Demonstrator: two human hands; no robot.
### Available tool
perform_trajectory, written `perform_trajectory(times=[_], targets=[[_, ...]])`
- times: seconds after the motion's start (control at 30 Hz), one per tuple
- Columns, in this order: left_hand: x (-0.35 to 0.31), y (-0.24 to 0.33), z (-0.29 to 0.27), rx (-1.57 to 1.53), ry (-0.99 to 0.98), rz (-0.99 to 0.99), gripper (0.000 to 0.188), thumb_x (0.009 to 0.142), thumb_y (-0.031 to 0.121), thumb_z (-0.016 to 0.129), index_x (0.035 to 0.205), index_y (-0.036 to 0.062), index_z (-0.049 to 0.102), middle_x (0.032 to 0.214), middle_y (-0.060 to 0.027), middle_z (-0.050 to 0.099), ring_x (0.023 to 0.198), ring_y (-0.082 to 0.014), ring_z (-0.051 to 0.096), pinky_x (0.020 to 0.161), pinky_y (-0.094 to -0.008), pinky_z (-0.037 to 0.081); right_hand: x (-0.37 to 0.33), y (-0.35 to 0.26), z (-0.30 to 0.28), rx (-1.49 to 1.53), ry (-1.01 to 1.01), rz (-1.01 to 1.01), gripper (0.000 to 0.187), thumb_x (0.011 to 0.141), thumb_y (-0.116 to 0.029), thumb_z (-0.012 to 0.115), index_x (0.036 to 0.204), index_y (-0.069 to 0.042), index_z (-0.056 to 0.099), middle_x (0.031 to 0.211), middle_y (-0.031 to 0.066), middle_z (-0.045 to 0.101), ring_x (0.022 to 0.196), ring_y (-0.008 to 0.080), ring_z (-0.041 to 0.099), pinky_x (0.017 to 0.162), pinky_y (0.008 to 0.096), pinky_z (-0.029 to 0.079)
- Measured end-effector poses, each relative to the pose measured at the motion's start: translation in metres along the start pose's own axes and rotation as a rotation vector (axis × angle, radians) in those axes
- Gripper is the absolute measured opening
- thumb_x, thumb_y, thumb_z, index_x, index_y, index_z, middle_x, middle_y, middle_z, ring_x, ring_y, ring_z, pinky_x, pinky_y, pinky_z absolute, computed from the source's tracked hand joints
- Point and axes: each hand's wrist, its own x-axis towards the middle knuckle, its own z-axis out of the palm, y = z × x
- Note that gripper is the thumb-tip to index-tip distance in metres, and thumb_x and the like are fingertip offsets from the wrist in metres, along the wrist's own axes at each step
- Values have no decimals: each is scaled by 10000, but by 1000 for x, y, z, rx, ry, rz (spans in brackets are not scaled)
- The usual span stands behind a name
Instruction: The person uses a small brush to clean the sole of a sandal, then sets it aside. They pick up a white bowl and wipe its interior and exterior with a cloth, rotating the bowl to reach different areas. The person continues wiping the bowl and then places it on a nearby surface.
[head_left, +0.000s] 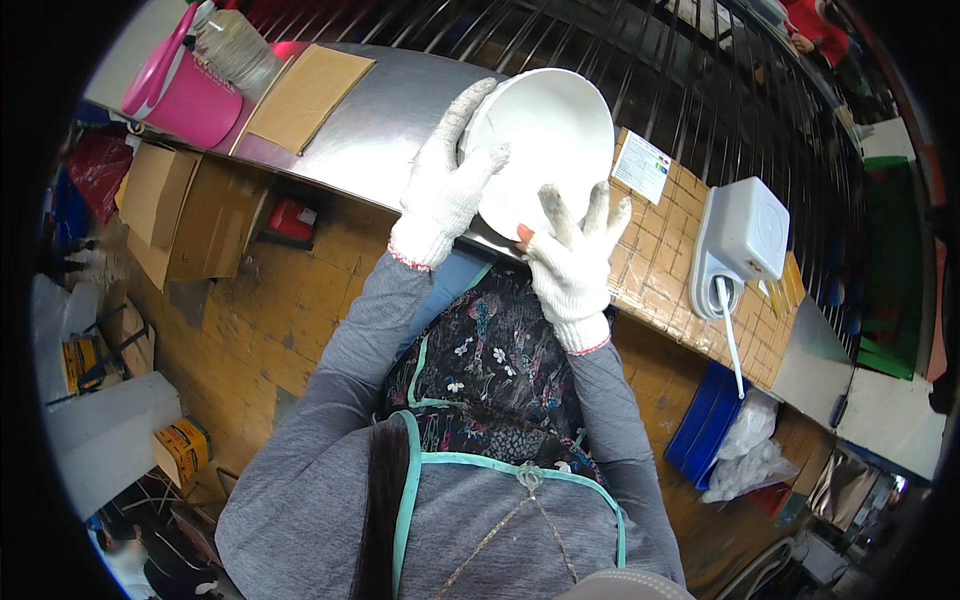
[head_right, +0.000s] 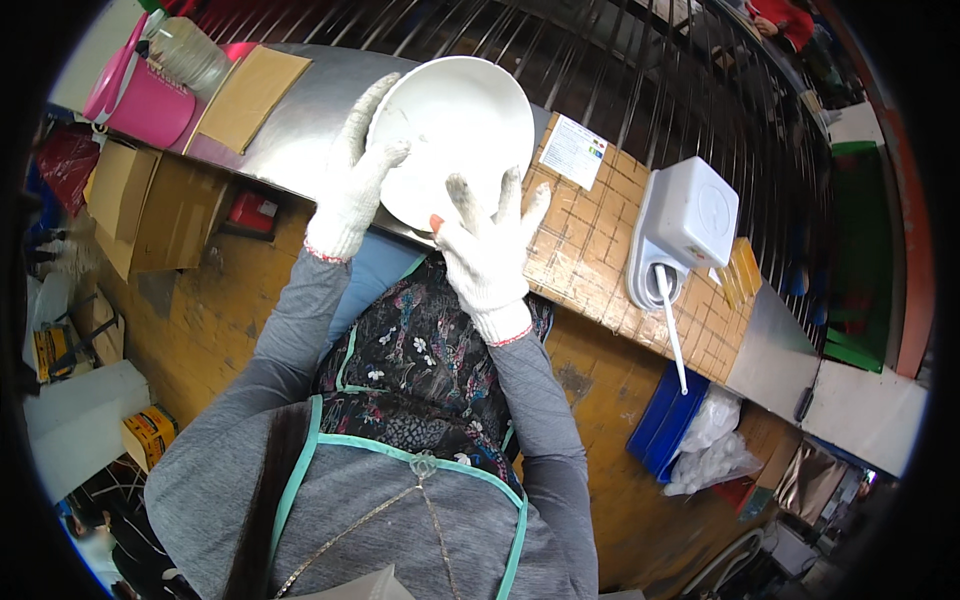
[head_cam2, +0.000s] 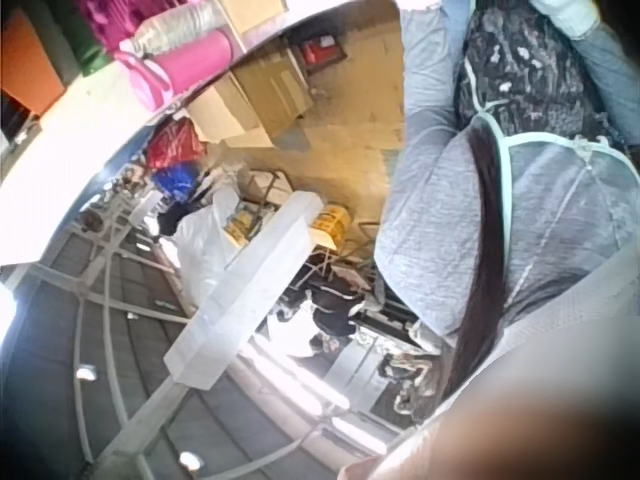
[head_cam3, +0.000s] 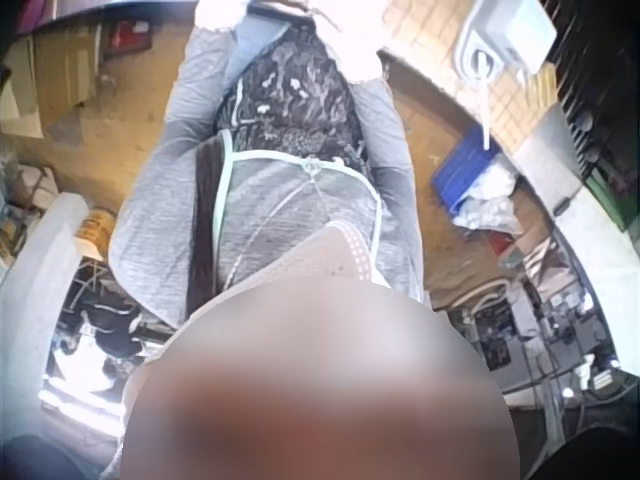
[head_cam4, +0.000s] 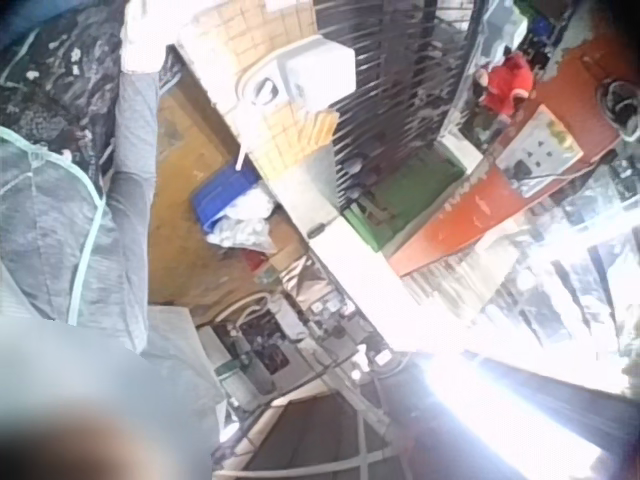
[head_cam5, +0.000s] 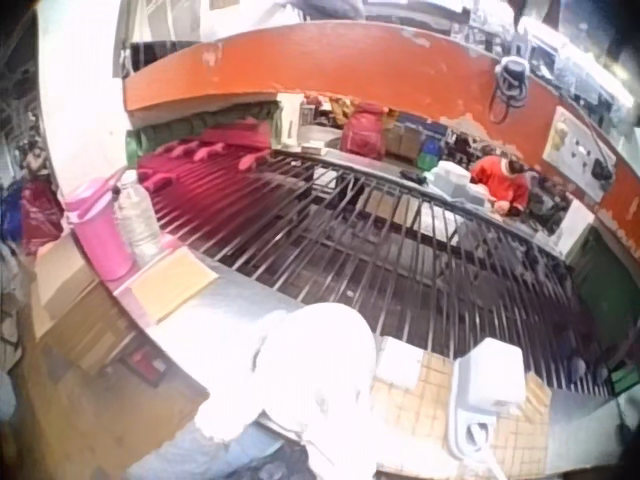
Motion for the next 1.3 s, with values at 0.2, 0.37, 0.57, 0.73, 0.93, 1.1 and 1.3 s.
perform_trajectory(times=[0.2, 0.37, 0.57, 0.73, 0.93, 1.1, 1.3], targets=[[0, -4, 1, 67, 10, 60, 656, 866, 85, 690, 1481, 81, 463, 1423, -158, 555, 1314, -242, 521, 1091, -356, 436, -7, -1, -6, 186, 29, 117, 116, 737, -110, 805, 766, -106, 692, 1043, 56, 743, 1307, 385, 510, 1170, 587, 219], [-6, -6, 0, 191, -6, 174, 689, 815, 131, 707, 1468, 92, 489, 1346, -172, 594, 1253, -278, 565, 1067, -382, 457, -1, 2, -16, 447, -157, 397, 91, 767, 4, 752, 822, -31, 688, 904, 76, 706, 1022, 229, 637, 853, 368, 514], [-15, -3, 2, 459, -29, 363, 708, 765, 177, 690, 1450, 124, 521, 1140, -185, 631, 1062, -310, 630, 938, -416, 511, 17, 2, -26, 744, -47, 972, 62, 883, -68, 662, 926, -39, 696, 774, 2, 646, 769, 128, 597, 675, 304, 494], [-17, 1, 5, 448, -14, 363, 687, 755, 160, 676, 1428, 125, 544, 1107, -192, 630, 1008, -329, 642, 892, -421, 527, 24, -6, -29, 235, -207, 286, 94, 789, -145, 759, 834, -70, 724, 858, 68, 704, 936, 245, 611, 789, 374, 475], [-21, 4, 7, 517, -42, 453, 672, 747, 151, 663, 1409, 110, 557, 1090, -194, 631, 954, -332, 648, 864, -410, 536, 20, -12, -26, -219, -394, -71, 169, 786, -67, 682, 942, -57, 618, 843, 108, 609, 915, 306, 589, 834, 418, 443], [-21, 5, 6, 514, -53, 448, 678, 740, 146, 656, 1409, 109, 555, 1090, -179, 639, 967, -328, 643, 877, -415, 530, 30, 11, -21, 70, -230, 254, 164, 859, -53, 617, 1012, -27, 564, 880, 129, 624, 791, 318, 599, 723, 419, 481], [-22, 4, 7, 408, -66, 387, 668, 750, 138, 643, 1409, 80, 548, 1137, -181, 648, 1010, -325, 643, 922, -416, 516, 37, 19, -31, 853, -70, 835, 160, 913, -89, 615, 1048, -6, 605, 852, 14, 634, 673, 112, 595, 599, 274, 506]])
